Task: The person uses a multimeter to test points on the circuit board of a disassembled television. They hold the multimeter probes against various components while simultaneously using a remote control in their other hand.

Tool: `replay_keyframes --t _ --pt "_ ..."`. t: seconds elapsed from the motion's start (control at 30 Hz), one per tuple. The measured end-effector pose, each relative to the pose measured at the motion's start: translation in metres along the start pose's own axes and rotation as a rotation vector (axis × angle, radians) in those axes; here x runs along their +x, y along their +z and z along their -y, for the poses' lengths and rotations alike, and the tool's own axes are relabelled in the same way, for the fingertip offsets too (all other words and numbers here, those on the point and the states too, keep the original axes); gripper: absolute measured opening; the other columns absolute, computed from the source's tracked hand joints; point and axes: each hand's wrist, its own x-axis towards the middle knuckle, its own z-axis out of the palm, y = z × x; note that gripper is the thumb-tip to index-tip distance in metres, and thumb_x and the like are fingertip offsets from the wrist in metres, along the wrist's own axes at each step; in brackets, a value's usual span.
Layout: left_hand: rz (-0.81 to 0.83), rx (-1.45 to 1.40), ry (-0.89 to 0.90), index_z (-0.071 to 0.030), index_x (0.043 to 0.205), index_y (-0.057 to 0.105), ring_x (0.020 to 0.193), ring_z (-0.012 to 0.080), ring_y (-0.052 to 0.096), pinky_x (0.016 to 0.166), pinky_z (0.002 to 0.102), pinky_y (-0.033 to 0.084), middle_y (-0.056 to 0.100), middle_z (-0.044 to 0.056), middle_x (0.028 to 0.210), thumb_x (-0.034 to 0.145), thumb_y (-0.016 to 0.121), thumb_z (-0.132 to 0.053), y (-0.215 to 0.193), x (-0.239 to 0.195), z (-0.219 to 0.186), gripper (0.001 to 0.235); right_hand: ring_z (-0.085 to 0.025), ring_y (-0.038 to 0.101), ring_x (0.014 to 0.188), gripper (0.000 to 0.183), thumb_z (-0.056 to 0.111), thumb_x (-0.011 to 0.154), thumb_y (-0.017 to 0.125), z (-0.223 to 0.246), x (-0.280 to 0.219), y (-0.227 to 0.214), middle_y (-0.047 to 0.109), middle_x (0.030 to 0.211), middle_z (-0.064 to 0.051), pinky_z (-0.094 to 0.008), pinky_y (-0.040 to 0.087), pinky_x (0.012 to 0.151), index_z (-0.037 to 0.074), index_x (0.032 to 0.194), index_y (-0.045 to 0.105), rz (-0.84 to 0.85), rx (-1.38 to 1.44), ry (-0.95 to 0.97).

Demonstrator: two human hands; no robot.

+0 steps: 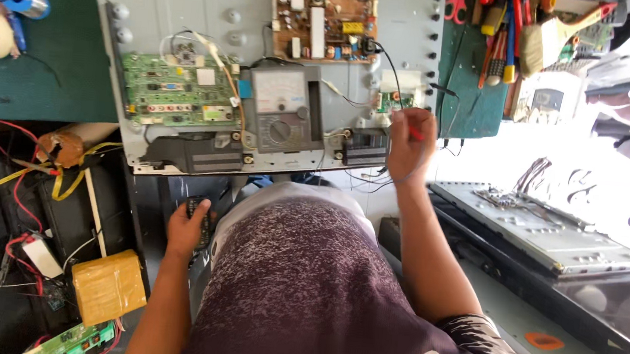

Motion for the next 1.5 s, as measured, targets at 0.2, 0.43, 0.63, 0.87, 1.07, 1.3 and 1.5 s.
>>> replay_keyframes --t 0.2,0.43,0.63,0.87,1.07,1.3,1.5 --pt "-0.035 -0.055 -0.04 -0.009 0.102 0.073 0.08 0.0209 0.075 0.079 0.036 0.06 0.078 0.015 0.085 0.106 0.08 -0.031 0.021 -0.014 -0.018 0.024 -0.013 0.062 0.062 0.01 0.003 0.103 0.07 0.005 0.011 -0.02 0.072 0.079 -0.014 -0.026 0.049 0.06 -0.002 0.109 0.077 -0.004 0.138 0.111" --pt "-0.082 0.047 -0.087 -0.009 0.098 0.075 0.082 0.0224 0.078 0.083 0.039 0.06 0.08 0.014 0.086 0.105 0.082 -0.038 0.047 -0.034 -0.04 0.031 -0.016 0.064 0.053 0.008 0.007 0.099 0.071 -0.008 0.017 -0.014 0.066 0.065 -0.009 -0.03 0.052 0.054 0.005 0.102 0.078 0.061 0.043 0.105" --pt "-0.099 0.056 -0.053 -0.01 0.095 0.076 0.082 0.021 0.075 0.087 0.039 0.058 0.078 0.012 0.083 0.105 0.081 -0.037 0.063 -0.045 -0.043 0.03 -0.034 0.074 0.069 0.016 0.004 0.095 0.074 -0.017 0.031 -0.021 0.076 0.086 -0.015 -0.039 0.057 0.057 0.011 0.107 0.082 0.066 -0.151 -0.058" --pt "-0.127 0.156 -0.067 -0.011 0.097 0.077 0.09 0.0241 0.076 0.092 0.042 0.056 0.079 0.012 0.087 0.104 0.081 -0.044 0.071 -0.057 -0.048 0.034 -0.035 0.074 0.073 0.016 0.003 0.096 0.077 -0.027 0.031 -0.02 0.076 0.092 -0.016 -0.037 0.06 0.058 0.008 0.109 0.085 0.085 -0.215 -0.196" --pt "-0.138 0.129 -0.054 -0.011 0.094 0.078 0.085 0.0229 0.073 0.088 0.04 0.055 0.078 0.011 0.083 0.103 0.081 -0.042 0.075 -0.055 -0.044 0.033 -0.039 0.075 0.075 0.017 0.006 0.099 0.078 -0.025 0.034 -0.021 0.077 0.092 -0.016 -0.042 0.061 0.061 0.009 0.113 0.086 0.111 -0.211 -0.239" --pt "-0.16 0.185 -0.06 -0.008 0.1 0.078 0.091 0.0258 0.07 0.091 0.048 0.053 0.075 0.014 0.089 0.101 0.084 -0.048 0.09 -0.073 -0.074 0.04 -0.04 0.077 0.078 0.018 0.009 0.099 0.079 -0.028 0.034 -0.017 0.078 0.093 -0.014 -0.043 0.062 0.064 0.012 0.114 0.086 0.124 -0.234 -0.25" --pt "-0.148 0.111 -0.051 -0.009 0.1 0.078 0.093 0.0253 0.073 0.094 0.045 0.054 0.077 0.013 0.09 0.104 0.081 -0.042 0.08 -0.068 -0.063 0.033 -0.043 0.077 0.081 0.017 0.009 0.1 0.078 -0.028 0.034 -0.018 0.078 0.094 -0.016 -0.045 0.063 0.066 0.011 0.115 0.085 0.137 -0.242 -0.252"
